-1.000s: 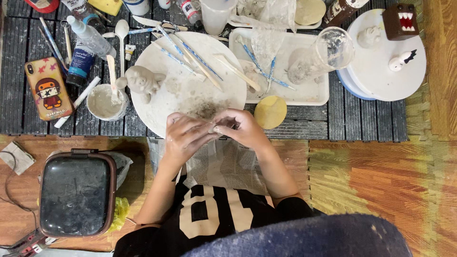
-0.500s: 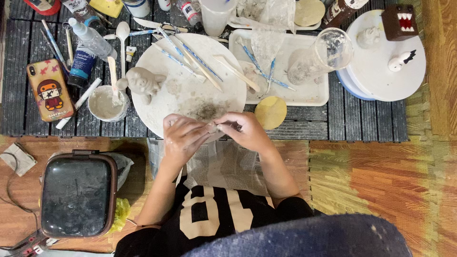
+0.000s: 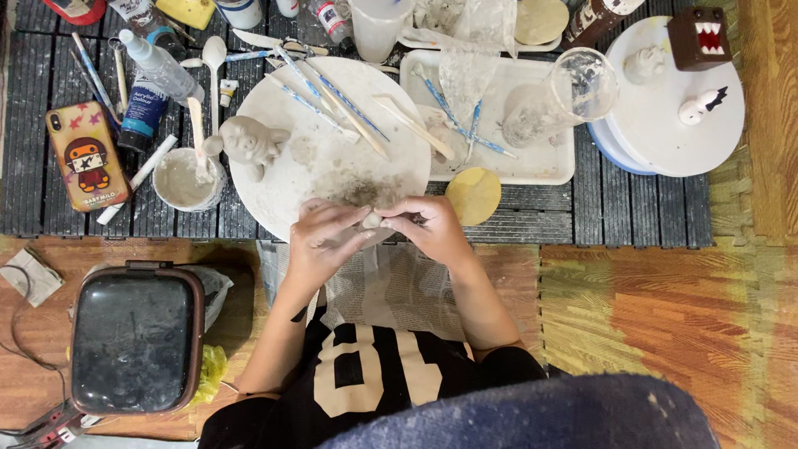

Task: The person shapes a small clay figurine by hand, adding small pieces to form features. They use sculpting tools to refine details and smooth the surface of the clay model.

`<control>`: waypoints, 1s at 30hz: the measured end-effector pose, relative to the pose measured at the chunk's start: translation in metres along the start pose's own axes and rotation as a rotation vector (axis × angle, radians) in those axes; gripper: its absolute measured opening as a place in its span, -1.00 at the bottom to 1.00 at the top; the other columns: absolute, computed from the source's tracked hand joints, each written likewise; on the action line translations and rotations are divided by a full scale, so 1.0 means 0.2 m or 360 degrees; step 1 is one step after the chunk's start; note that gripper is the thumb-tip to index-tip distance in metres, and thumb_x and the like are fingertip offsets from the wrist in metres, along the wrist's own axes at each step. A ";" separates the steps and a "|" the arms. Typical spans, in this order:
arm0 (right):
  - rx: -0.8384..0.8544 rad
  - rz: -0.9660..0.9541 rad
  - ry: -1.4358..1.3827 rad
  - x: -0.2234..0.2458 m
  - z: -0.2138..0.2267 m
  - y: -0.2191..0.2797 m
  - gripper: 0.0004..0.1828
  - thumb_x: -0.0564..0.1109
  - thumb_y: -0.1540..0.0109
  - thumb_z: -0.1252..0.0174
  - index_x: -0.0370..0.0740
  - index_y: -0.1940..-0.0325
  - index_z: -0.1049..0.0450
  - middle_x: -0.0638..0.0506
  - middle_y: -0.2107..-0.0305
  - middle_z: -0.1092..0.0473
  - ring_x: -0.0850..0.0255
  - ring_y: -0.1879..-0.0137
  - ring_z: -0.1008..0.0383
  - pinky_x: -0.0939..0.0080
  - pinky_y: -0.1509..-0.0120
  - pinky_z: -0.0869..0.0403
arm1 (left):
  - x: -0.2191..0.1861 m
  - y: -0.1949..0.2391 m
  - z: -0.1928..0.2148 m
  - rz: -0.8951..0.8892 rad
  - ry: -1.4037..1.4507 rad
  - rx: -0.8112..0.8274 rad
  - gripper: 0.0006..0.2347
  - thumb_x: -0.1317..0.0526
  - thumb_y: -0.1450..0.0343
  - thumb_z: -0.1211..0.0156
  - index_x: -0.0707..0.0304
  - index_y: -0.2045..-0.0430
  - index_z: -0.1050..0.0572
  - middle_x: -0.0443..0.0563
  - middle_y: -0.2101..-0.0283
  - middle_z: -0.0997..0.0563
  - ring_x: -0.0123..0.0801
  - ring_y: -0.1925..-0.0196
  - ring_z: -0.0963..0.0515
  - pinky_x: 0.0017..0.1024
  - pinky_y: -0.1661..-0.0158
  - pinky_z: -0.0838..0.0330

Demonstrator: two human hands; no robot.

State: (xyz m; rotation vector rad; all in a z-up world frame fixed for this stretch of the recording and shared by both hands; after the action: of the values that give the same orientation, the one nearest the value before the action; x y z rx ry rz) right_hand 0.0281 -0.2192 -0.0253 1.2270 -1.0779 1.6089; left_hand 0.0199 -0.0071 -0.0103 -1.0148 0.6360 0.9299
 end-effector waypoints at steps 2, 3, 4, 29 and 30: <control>0.0023 -0.0036 0.0017 -0.02 0.01 0.01 -0.82 -0.35 -0.26 -0.28 -0.36 0.04 -0.62 -0.02 0.24 -0.62 0.38 0.18 -0.58 0.37 0.07 -0.53 | 0.01 0.00 -0.01 0.0022 -0.0002 0.0014 -0.66 0.19 -0.21 -0.53 0.14 0.14 -0.67 -0.02 0.15 -0.72 -0.29 0.12 -0.65 -0.32 -0.08 -0.34; 0.0035 -0.0053 0.0025 -0.03 0.01 0.01 -0.82 -0.36 -0.27 -0.26 -0.37 0.03 -0.62 -0.03 0.25 -0.62 0.37 0.18 -0.58 0.36 0.06 -0.54 | 0.02 0.01 -0.01 0.0034 -0.0003 0.0020 -0.66 0.19 -0.20 -0.54 0.15 0.16 -0.67 -0.02 0.16 -0.72 -0.28 0.12 -0.66 -0.31 -0.08 -0.34; 0.0055 -0.0025 -0.0004 -0.03 0.01 0.02 -0.82 -0.36 -0.28 -0.25 -0.37 0.03 -0.61 -0.03 0.22 -0.61 0.36 0.14 -0.59 0.35 0.03 -0.54 | 0.02 0.01 -0.01 0.0032 0.0020 0.0018 -0.67 0.19 -0.22 -0.53 0.15 0.15 -0.67 -0.02 0.15 -0.72 -0.29 0.11 -0.66 -0.31 -0.08 -0.34; -0.0009 -0.0073 0.0076 -0.05 0.00 0.00 -0.79 -0.28 -0.21 -0.35 -0.33 0.07 -0.58 0.06 0.30 -0.57 0.42 0.22 -0.51 0.40 0.14 -0.47 | -0.16 -0.01 0.01 -0.0505 -0.0644 -0.0160 -0.73 0.20 -0.28 -0.56 0.09 0.18 -0.65 -0.23 0.19 -0.67 -0.48 0.24 -0.59 -0.32 0.00 -0.25; -0.0017 -0.0113 0.0111 -0.05 0.00 0.00 -0.78 -0.28 -0.20 -0.38 -0.32 0.08 -0.59 0.07 0.32 -0.58 0.42 0.25 -0.50 0.40 0.17 -0.45 | -0.17 -0.01 0.00 -0.0531 -0.0712 -0.0145 -0.74 0.20 -0.29 -0.56 0.10 0.19 -0.65 -0.24 0.19 -0.66 -0.49 0.24 -0.58 -0.31 0.00 -0.25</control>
State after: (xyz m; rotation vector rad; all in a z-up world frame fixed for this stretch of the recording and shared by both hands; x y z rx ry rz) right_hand 0.0305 -0.2195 -0.0354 1.1805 -0.9872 1.5787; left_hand 0.0062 -0.0186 0.0178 -0.9171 0.0469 0.8548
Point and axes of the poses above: each hand's wrist, its own y-axis away from the middle knuckle, its own z-axis out of the back of the hand, x = y × z, the point moved 3 cm from there along -y, towards the middle knuckle
